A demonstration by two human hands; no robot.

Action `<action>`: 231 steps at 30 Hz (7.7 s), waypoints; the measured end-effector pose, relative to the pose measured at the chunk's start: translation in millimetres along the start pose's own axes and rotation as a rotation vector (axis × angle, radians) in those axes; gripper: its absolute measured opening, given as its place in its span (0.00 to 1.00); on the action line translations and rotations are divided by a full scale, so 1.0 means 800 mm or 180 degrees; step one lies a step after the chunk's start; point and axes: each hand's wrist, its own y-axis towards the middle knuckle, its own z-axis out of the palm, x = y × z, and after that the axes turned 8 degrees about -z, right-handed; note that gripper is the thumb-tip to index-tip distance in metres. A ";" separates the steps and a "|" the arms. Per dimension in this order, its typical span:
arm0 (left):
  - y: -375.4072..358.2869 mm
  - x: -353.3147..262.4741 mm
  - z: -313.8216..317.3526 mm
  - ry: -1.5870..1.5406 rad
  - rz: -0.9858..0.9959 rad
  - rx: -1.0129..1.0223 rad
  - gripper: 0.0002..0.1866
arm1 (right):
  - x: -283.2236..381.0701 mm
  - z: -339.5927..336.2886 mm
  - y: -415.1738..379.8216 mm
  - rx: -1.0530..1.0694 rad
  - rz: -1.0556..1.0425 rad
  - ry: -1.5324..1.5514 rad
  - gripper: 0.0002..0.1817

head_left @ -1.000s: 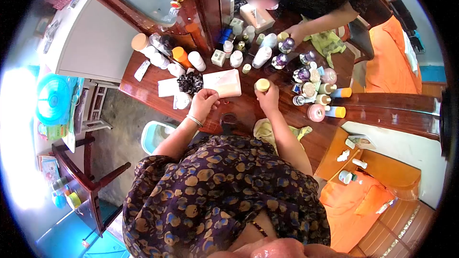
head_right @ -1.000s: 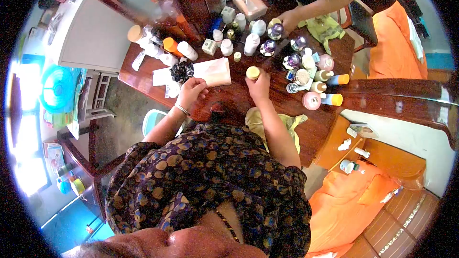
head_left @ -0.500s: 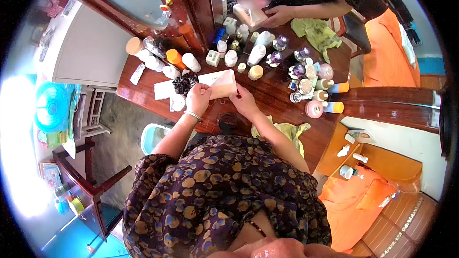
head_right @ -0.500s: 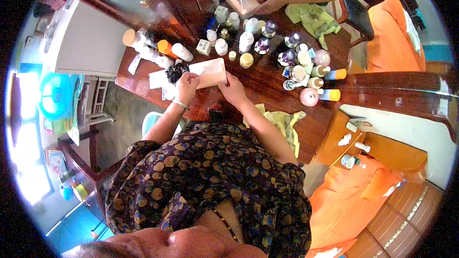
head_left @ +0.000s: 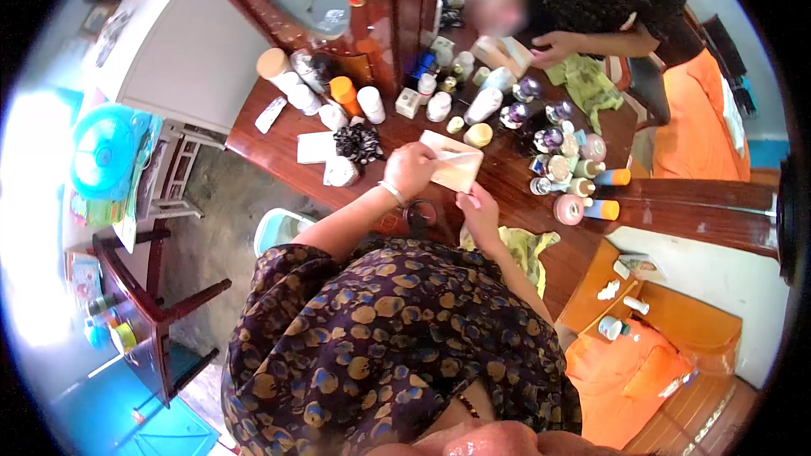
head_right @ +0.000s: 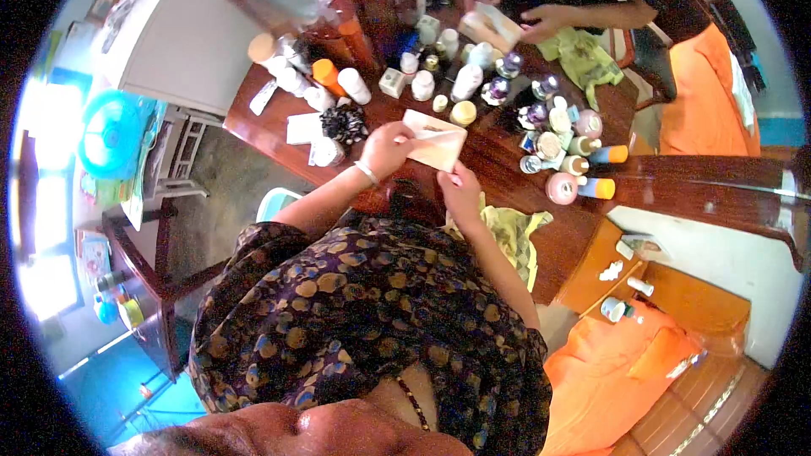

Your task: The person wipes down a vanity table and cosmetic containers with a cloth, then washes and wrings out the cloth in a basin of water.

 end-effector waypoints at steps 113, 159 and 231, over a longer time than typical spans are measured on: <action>0.061 0.020 -0.060 0.3228 -0.0357 0.0852 0.44 | 0.053 -0.120 -0.236 -0.1474 0.0135 0.1329 0.10; 0.022 0.033 -0.003 -0.0647 -0.2234 0.1956 0.27 | 0.026 -0.117 -0.225 -0.1223 0.0406 0.1082 0.11; -0.222 -0.018 0.012 0.0219 -0.0630 0.0978 0.12 | 0.024 -0.111 0.051 -0.0750 -0.1811 -0.3711 0.21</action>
